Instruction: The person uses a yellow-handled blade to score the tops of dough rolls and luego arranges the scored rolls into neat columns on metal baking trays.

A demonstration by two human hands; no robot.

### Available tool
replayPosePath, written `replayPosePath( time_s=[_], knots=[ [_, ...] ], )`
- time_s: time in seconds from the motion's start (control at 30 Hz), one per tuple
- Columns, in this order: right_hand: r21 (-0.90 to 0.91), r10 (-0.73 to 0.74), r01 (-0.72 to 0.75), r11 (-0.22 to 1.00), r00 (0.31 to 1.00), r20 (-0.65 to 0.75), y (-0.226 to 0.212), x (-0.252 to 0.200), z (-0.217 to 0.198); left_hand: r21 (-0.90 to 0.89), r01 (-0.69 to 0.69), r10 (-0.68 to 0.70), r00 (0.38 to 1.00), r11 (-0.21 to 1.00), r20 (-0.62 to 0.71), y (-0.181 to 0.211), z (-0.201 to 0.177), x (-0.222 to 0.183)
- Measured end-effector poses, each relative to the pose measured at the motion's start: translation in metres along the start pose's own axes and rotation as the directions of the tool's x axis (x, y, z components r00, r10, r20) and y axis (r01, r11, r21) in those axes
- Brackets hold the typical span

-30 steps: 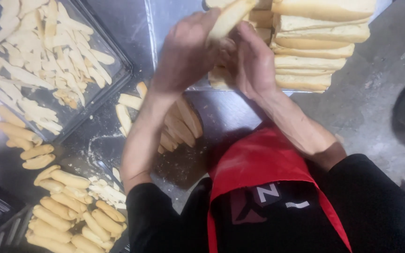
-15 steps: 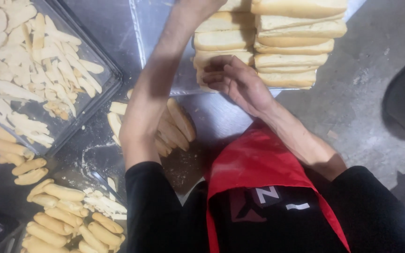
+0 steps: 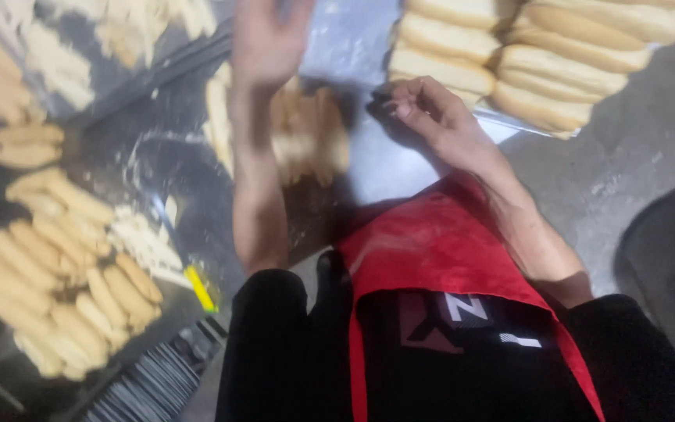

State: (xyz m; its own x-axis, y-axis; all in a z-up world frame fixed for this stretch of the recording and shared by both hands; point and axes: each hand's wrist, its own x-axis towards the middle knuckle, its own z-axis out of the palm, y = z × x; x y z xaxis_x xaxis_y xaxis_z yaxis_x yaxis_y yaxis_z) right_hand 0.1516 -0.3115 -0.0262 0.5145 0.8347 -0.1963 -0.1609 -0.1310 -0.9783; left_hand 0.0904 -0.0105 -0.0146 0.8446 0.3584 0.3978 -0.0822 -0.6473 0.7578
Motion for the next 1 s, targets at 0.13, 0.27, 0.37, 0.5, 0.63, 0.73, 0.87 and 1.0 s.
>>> replayPosePath(
  time_s=[0.13, 0.27, 0.37, 0.5, 0.63, 0.73, 0.87, 1.0],
  knots=[
    [-0.368, -0.033, 0.052, 0.928, 0.998, 0.059, 0.009, 0.006, 0.035, 0.194, 0.51, -0.477, 0.857, 0.838, -0.192, 0.013, -0.1, -0.085],
    [-0.593, -0.07, 0.116, 0.797, 0.993, 0.1, 0.023, 0.025, 0.073, 0.466, 0.564, -0.489, 0.825, 0.681, -0.284, -0.032, -0.121, -0.155],
    [-0.713, -0.168, 0.177, 0.679, 0.982, 0.084, 0.038, 0.044, 0.101, 0.409, 0.639, -0.571, 0.768, 0.652, -0.29, -0.054, -0.119, -0.177],
    [-0.783, -0.142, 0.111, 0.612, 0.989, 0.029, 0.054, 0.062, 0.118, 0.305, 0.479, -0.396, 0.869, 0.823, -0.296, -0.063, -0.097, -0.182],
    [-0.736, -0.171, 0.104, 0.669, 0.985, -0.017, 0.059, 0.062, 0.104, 0.261, 0.488, -0.42, 0.865, 0.833, -0.274, -0.078, -0.109, -0.179],
    [-0.798, -0.252, 0.156, 0.582, 0.968, 0.005, 0.062, 0.056, 0.099, 0.207, 0.55, -0.508, 0.832, 0.809, -0.225, -0.081, -0.114, -0.182],
    [-0.76, -0.282, 0.145, 0.633, 0.958, -0.052, 0.061, 0.043, 0.103, 0.326, 0.389, -0.347, 0.92, 0.862, -0.181, -0.085, -0.108, -0.184],
    [-0.835, -0.327, 0.174, 0.522, 0.945, -0.007, 0.059, 0.045, 0.109, 0.343, 0.266, -0.208, 0.959, 0.901, -0.195, -0.092, -0.1, -0.173]
  ],
)
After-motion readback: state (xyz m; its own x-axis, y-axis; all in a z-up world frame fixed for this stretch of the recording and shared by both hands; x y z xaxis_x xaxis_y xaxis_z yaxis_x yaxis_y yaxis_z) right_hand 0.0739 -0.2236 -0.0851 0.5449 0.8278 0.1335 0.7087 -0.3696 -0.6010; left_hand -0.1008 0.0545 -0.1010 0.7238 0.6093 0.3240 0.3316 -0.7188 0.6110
